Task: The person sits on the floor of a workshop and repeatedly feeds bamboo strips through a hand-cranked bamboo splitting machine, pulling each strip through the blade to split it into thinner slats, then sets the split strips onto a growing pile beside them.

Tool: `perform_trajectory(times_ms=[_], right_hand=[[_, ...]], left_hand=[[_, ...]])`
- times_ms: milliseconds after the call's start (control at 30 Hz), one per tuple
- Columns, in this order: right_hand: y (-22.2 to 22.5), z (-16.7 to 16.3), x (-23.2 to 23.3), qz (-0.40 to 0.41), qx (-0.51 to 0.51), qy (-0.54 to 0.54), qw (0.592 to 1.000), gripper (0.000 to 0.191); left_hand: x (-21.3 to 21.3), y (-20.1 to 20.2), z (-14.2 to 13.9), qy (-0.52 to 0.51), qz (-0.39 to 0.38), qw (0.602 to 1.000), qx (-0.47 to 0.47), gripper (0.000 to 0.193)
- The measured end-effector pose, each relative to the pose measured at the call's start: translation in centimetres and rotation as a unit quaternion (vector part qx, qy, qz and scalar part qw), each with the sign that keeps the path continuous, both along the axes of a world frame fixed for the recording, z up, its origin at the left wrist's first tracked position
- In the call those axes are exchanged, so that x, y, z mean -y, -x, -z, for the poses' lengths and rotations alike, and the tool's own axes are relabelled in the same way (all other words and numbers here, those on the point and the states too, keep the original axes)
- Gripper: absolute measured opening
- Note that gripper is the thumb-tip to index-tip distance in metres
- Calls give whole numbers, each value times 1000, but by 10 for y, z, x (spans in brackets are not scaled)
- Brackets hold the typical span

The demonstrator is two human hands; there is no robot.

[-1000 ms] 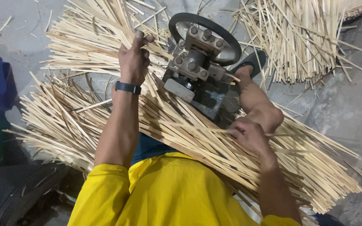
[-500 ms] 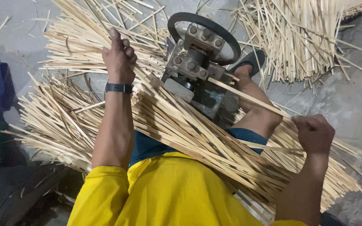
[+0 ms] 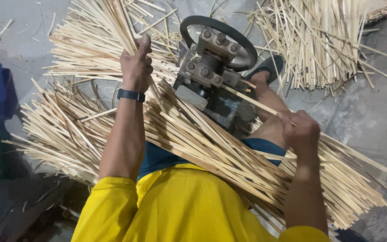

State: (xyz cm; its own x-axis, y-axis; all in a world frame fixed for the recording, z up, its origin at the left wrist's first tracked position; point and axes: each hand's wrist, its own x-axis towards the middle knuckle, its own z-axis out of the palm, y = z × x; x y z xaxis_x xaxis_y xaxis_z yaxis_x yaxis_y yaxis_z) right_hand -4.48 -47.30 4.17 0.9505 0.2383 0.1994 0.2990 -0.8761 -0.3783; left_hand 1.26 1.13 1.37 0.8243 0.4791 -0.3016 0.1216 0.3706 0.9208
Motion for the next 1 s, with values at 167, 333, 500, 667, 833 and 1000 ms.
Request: perform_trajectory(times_ms=[167, 333, 500, 667, 833, 1000], right_hand=[[-3, -16, 10, 1, 128, 80, 989, 14], [6, -9, 9, -54, 32, 61, 996, 14], [2, -16, 15, -62, 45, 253, 965, 15], [-3, -22, -5, -8, 43, 14, 999, 12], [-5, -19, -36, -111, 28, -39, 993, 23], [13, -5, -63, 30, -180, -170, 968, 18]], left_hand=[[4, 0, 7, 33, 0, 999, 2, 43], [7, -2, 10, 34, -12, 999, -16, 47], [9, -1, 11, 39, -16, 999, -19, 48], [8, 0, 10, 56, -4, 998, 11, 48], [10, 0, 8, 36, -12, 999, -1, 52], [21, -6, 8, 48, 12, 998, 36, 53]])
